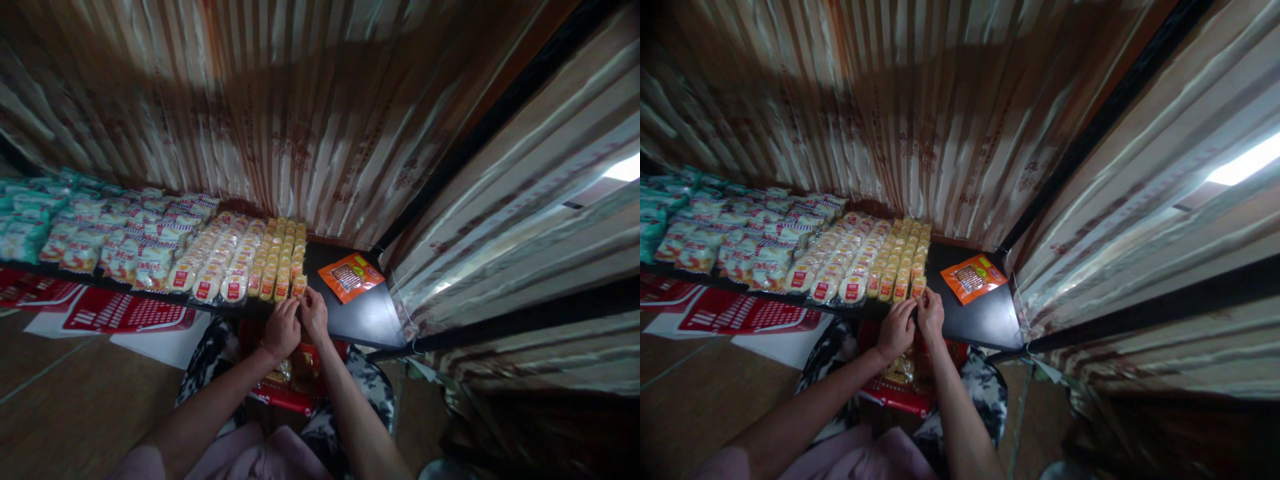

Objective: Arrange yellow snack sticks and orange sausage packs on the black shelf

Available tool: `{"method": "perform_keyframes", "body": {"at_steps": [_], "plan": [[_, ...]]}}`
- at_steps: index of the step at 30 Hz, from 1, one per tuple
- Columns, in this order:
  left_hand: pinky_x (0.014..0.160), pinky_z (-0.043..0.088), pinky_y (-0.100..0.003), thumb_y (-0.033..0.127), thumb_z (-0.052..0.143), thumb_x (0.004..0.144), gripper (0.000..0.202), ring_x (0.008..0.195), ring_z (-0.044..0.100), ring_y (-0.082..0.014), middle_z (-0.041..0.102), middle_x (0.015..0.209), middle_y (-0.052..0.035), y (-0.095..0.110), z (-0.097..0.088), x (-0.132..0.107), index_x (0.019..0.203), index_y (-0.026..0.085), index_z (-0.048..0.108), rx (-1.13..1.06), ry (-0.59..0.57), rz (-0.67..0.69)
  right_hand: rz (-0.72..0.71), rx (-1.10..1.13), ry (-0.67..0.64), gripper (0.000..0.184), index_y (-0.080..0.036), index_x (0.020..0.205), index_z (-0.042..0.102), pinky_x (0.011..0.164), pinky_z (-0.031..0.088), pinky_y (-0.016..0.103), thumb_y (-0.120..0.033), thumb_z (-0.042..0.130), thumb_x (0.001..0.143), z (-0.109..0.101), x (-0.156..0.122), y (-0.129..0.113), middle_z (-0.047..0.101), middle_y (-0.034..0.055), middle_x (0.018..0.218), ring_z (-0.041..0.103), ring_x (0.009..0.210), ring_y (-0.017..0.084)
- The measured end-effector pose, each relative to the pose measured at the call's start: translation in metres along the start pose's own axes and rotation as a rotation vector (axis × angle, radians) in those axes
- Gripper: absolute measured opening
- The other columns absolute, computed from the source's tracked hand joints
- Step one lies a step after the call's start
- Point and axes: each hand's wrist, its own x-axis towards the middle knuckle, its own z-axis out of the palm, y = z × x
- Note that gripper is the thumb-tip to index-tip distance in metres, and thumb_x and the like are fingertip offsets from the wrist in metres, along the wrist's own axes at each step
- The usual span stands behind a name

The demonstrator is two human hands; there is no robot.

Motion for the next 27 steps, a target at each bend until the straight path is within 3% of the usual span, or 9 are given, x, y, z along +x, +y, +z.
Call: {"method": "perform_keyframes", "body": {"at_steps": [4,11,17,27], "plan": [[0.102,0.042,-0.045,0.005,0.043,0.073,0.042,0.117,0.048,-0.0256,0.059,0.119,-0.0132,0.001,-0.003,0.0,0.112,0.01,0.057,0.101,0.02,0.063,-0.006,-0.004,-0.009,0.036,-0.015,0.1,0.066,0.07,0.046,0.03,-0.038,0.049,0.078,0.002,0.004,0.001,0.061,0.0078,0.084,0.057,0.071,0.018],[0.108,0.031,-0.05,0.006,0.04,0.078,0.044,0.137,0.021,-0.0272,0.047,0.135,-0.0141,-0.015,-0.002,0.006,0.119,0.008,0.054,0.225,0.068,0.202,-0.029,-0.032,-0.034,0.035,-0.016,0.103,0.065,0.069,0.046,0.029,-0.034,0.05,0.077,0.003,0.011,0.001,0.061,0.0067,0.084,0.057,0.072,0.017],[0.11,0.026,-0.052,0.008,0.035,0.082,0.049,0.138,0.019,-0.0239,0.041,0.141,-0.0113,-0.031,0.0,0.019,0.13,0.012,0.045,0.266,0.052,0.277,-0.036,-0.016,-0.037,0.034,-0.018,0.104,0.064,0.07,0.046,0.029,-0.032,0.049,0.076,0.005,0.016,-0.001,0.061,0.0051,0.083,0.056,0.073,0.018],[0.11,0.026,-0.049,0.009,0.032,0.085,0.045,0.137,0.023,-0.0224,0.041,0.141,-0.0119,-0.04,0.0,0.028,0.129,0.009,0.044,0.333,0.018,0.383,-0.019,-0.026,0.003,0.03,-0.017,0.097,0.062,0.072,0.045,0.03,-0.035,0.048,0.078,0.01,0.015,0.003,0.061,0.0064,0.085,0.056,0.075,0.018]]}}
